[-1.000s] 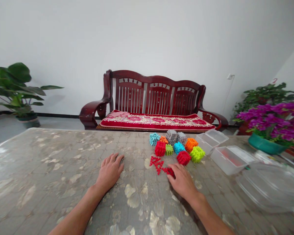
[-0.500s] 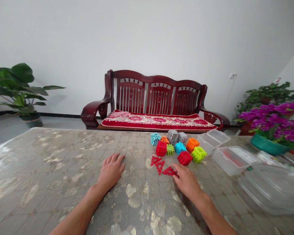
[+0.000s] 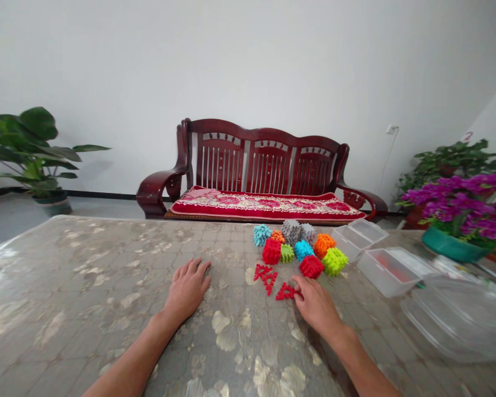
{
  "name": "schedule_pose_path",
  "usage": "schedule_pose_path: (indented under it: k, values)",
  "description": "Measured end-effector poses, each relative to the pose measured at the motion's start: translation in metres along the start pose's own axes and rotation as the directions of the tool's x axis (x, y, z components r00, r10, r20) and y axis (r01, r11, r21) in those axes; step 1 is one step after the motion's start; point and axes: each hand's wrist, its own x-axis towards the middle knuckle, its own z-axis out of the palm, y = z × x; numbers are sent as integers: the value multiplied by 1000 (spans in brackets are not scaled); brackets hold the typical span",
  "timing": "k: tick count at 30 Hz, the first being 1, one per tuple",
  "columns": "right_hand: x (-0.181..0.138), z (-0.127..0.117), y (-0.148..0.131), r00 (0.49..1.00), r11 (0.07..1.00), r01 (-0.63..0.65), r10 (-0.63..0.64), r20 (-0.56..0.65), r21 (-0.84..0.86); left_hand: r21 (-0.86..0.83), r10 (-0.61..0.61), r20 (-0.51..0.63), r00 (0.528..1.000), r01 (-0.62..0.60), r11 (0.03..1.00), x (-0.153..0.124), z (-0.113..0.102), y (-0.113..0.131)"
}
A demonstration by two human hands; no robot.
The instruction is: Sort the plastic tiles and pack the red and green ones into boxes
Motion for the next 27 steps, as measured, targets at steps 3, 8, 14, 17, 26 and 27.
schedule_pose_path:
  k: [3,8,14,17,26,27]
  values:
    - [5,-9,7,994,997,-25,32,-104,70,14,-10,7,1000,10,1000,0,0,1]
    - [16,-33,36,931,973,-178,215,-295,146,30,-6,13,1000,5,1000,0,-1,1]
    - [22,-40,57,908,962,-264,271,-320,66,63,11,19,1000,-12,998,0,0,0]
    - [23,-36,59,913,966,-257,250,-323,19,50,18,8,1000,-18,999,1,2,-2]
    - [26,-26,60,916,979,-198,170,-363,-43,67,21,17,1000,-22,998,1,1,-1]
    - [26,-25,61,915,980,-195,167,-367,-40,69,20,18,1000,-21,997,1,1,-1]
